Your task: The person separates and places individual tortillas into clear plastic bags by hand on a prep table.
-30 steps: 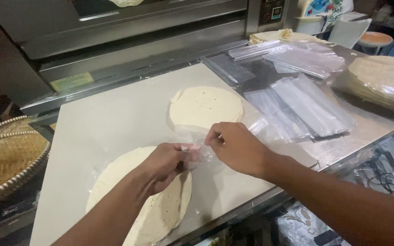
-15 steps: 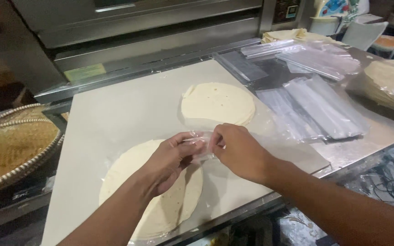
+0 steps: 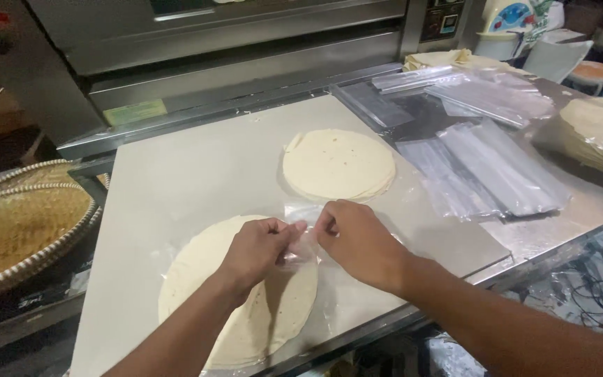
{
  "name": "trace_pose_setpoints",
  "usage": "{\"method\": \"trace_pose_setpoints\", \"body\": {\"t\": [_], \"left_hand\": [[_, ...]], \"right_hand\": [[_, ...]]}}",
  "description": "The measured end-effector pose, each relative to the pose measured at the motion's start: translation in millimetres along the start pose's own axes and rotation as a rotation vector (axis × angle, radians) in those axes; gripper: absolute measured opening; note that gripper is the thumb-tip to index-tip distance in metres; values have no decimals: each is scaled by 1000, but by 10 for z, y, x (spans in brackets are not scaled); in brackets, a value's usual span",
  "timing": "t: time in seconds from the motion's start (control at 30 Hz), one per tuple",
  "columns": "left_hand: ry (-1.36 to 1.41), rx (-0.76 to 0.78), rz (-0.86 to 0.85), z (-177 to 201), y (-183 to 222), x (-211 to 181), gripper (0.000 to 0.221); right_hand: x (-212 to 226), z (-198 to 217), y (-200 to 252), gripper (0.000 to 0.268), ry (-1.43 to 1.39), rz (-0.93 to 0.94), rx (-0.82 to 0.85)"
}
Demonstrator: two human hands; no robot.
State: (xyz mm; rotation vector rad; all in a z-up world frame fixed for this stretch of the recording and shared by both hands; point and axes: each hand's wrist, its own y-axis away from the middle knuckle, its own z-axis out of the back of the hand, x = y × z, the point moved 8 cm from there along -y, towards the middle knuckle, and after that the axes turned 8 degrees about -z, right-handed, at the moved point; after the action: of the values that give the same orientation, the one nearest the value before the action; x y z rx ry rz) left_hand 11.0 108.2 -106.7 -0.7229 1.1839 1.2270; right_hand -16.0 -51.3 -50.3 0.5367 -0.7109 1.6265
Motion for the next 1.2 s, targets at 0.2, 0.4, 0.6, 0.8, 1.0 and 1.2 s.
{"method": "trace_pose_setpoints", "body": {"t": [0.2, 0.4, 0.6, 0.8, 1.0, 1.2], "left_hand": [[338, 118, 53, -265, -134, 64, 10], [64, 85, -65, -349, -176, -60, 25], [157, 222, -35, -527, -219, -121, 17], [115, 186, -41, -560, -272, -190, 40], [307, 190, 36, -591, -231, -398, 22], [354, 185, -106, -539, -412, -569, 24]], "right_hand": [[-177, 86, -20, 20, -54, -222, 38], [-248, 127, 39, 30, -164, -302, 165], [-418, 129, 60, 33, -270, -410, 189], [-516, 150, 51, 25, -357, -382, 224], [-653, 390, -105, 21, -338, -285, 86], [-596, 531, -124, 22, -335, -390, 31]]}}
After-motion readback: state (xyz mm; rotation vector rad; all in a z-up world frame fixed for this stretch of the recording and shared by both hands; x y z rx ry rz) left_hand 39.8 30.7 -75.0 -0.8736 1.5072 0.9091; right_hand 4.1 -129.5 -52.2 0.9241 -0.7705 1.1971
